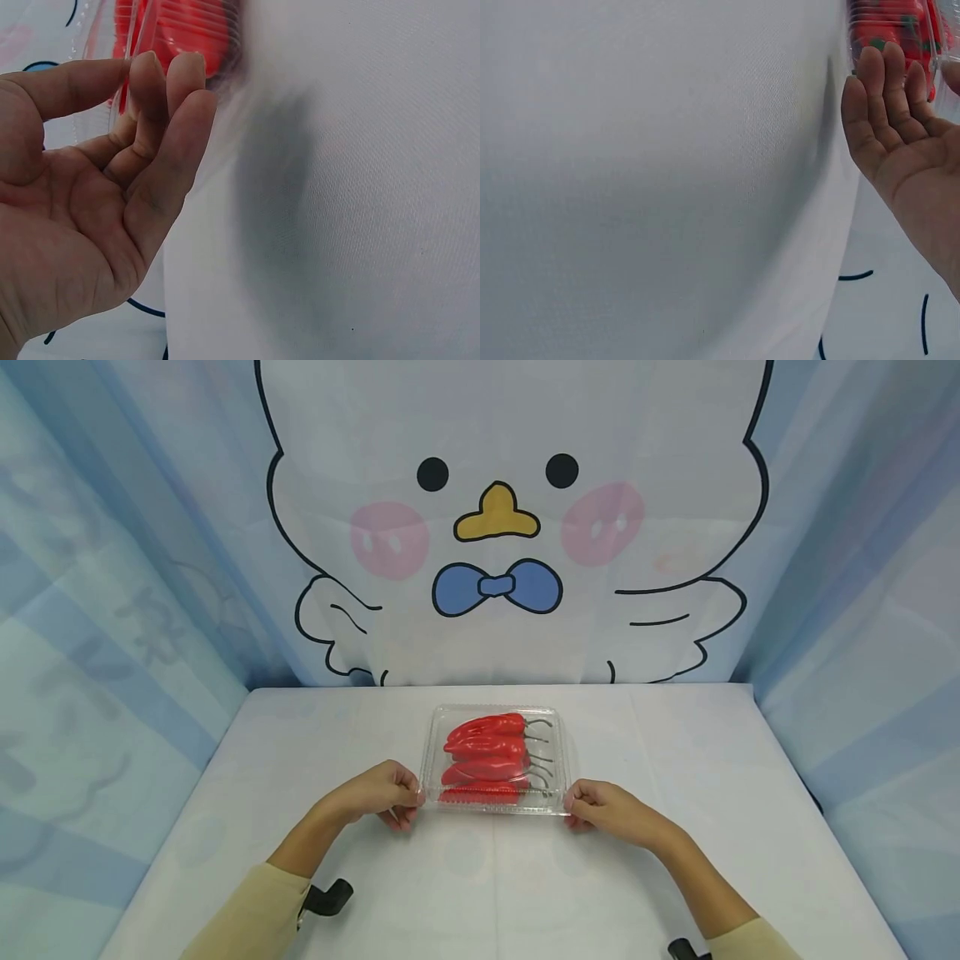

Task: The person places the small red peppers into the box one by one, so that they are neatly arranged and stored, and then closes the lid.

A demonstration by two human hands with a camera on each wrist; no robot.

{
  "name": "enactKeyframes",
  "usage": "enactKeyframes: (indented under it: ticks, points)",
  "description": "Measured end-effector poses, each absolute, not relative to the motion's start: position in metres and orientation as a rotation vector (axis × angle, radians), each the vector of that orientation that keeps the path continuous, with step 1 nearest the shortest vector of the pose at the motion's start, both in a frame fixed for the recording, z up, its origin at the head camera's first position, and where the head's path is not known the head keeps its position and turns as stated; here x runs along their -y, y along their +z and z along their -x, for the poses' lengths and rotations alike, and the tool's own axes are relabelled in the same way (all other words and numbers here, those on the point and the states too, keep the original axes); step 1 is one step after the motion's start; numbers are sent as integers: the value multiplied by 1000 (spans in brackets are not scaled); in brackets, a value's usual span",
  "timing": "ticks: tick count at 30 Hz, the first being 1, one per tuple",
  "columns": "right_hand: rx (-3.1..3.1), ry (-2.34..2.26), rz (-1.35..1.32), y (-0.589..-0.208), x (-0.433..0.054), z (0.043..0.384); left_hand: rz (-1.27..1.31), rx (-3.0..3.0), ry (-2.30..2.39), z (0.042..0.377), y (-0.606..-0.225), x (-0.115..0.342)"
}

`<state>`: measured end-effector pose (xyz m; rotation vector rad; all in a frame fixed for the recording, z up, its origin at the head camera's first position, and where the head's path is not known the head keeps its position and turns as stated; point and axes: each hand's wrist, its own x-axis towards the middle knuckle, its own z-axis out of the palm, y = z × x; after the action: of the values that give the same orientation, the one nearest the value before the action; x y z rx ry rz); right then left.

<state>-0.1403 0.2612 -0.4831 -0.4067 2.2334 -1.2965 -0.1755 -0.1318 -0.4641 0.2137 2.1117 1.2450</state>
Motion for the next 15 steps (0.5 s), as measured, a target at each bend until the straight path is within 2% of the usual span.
enactKeyframes:
  ticks: [15]
  points:
    - [-2262, -1276, 450, -484, -260, 139, -178, -2088, 1247, 174, -463, 131]
